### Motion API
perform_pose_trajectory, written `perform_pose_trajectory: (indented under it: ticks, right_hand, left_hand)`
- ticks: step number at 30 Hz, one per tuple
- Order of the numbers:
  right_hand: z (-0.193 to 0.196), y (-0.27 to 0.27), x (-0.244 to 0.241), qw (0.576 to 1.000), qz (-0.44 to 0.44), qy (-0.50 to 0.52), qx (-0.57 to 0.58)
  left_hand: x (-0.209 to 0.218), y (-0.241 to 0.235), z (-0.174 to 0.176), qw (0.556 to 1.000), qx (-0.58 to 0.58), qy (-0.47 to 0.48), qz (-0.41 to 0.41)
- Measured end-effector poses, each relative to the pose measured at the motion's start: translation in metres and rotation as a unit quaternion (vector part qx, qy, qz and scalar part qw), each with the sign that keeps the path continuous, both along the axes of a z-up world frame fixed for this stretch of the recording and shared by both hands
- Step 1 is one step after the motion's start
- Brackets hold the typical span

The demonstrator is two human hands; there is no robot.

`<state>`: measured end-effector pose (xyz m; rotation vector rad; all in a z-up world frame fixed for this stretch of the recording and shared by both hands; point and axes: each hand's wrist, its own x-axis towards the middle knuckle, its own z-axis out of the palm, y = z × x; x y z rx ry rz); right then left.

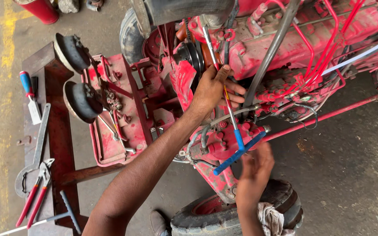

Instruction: The person uses a T-handle hex key to loosen a bolt on a red tractor engine, then wipes oil off the internal components with a white cloth, and finally handles a black rubber hose near the fan belt area.

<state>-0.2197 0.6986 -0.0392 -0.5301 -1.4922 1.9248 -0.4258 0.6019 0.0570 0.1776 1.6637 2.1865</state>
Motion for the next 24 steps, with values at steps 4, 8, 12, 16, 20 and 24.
perform_pose_trajectory:
  ticks: [4, 8, 12, 16, 20, 24]
  right_hand:
    - [0.006, 0.011, -0.001, 0.869, -0.005, 0.012, 0.494]
    - [-0.014, 0.03, -0.012, 0.919, -0.024, 0.012, 0.393]
    - [-0.011, 0.066, -0.027, 0.977, -0.02, 0.063, 0.2]
    - [-0.005, 0.063, -0.029, 0.998, 0.036, 0.048, 0.035]
    - [-0.013, 0.065, -0.034, 0.924, 0.199, 0.02, -0.326]
    - [-0.016, 0.072, -0.039, 0.814, 0.279, 0.07, -0.504]
  left_hand:
    - [-0.002, 0.009, -0.003, 1.0, 0.011, 0.008, 0.009]
    - [-0.002, 0.011, -0.003, 0.999, 0.043, 0.013, -0.006]
    - [-0.003, 0.026, -0.006, 0.994, 0.111, 0.001, -0.022]
    - [-0.004, 0.032, -0.014, 0.994, 0.106, 0.03, 0.007]
    - [-0.004, 0.018, -0.016, 0.996, 0.061, 0.056, 0.016]
    - [-0.003, 0.022, -0.016, 0.998, 0.043, 0.044, 0.026]
